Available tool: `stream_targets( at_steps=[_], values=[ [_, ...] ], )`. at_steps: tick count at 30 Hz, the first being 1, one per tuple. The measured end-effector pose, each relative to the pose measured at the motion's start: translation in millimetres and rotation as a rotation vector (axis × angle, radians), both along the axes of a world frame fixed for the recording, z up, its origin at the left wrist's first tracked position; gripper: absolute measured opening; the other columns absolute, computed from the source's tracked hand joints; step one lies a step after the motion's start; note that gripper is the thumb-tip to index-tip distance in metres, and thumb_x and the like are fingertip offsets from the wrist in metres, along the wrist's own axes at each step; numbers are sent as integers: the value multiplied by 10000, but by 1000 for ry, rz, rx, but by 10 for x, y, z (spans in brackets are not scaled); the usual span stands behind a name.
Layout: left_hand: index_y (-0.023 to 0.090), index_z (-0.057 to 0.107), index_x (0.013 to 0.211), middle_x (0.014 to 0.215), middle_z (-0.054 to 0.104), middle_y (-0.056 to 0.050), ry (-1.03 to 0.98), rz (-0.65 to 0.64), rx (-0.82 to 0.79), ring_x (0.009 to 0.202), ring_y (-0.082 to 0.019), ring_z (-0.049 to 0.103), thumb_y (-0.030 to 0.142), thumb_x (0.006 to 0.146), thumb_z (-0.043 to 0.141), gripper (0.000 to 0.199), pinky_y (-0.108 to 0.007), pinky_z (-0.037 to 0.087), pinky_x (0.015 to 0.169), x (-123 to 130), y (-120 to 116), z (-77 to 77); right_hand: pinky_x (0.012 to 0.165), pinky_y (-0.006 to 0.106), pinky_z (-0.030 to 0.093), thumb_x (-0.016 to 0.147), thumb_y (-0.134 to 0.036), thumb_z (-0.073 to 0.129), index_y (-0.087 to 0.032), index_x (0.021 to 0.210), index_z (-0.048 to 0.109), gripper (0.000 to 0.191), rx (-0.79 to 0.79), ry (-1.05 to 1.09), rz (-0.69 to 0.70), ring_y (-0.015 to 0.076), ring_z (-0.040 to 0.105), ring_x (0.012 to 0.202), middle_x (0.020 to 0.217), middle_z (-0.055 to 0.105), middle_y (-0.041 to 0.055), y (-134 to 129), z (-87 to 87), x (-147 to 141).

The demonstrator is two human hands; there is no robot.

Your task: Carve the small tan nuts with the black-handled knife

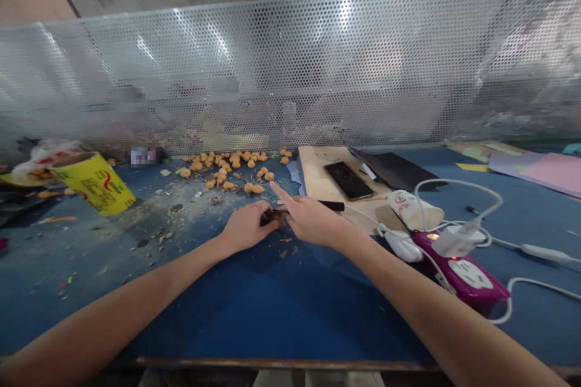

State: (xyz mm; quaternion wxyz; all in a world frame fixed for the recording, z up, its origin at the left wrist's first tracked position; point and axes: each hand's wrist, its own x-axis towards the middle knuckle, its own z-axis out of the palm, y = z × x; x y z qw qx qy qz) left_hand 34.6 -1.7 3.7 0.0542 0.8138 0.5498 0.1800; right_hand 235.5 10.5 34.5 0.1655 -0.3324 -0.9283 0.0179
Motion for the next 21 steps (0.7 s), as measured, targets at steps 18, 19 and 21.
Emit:
stream_targets(
  at_steps=[18,19,21],
  values=[
    [243,556,1202,998,678,-47,-177,-11,208,799,-164,635,504,923,479,390,-285,497,734,-233,51,178,676,302,601,851,-209,589,-152,1118,597,273,-1157,893,-84,177,677,831,973,707,93,221,-265,-80],
    [243,544,1216,1015,677,-46,-186,-33,231,828,-164,635,484,923,486,383,-284,498,756,-233,41,178,709,309,600,863,-217,591,-145,1106,594,253,-1232,858,-8,177,685,836,955,711,90,223,-270,-61],
    [238,529,1220,1028,677,-39,-213,-85,255,862,-158,634,449,927,482,364,-279,500,786,-222,14,177,793,328,589,884,-216,582,-137,1110,582,239,-1332,821,107,176,695,873,969,715,89,230,-280,-29]
  ],
)
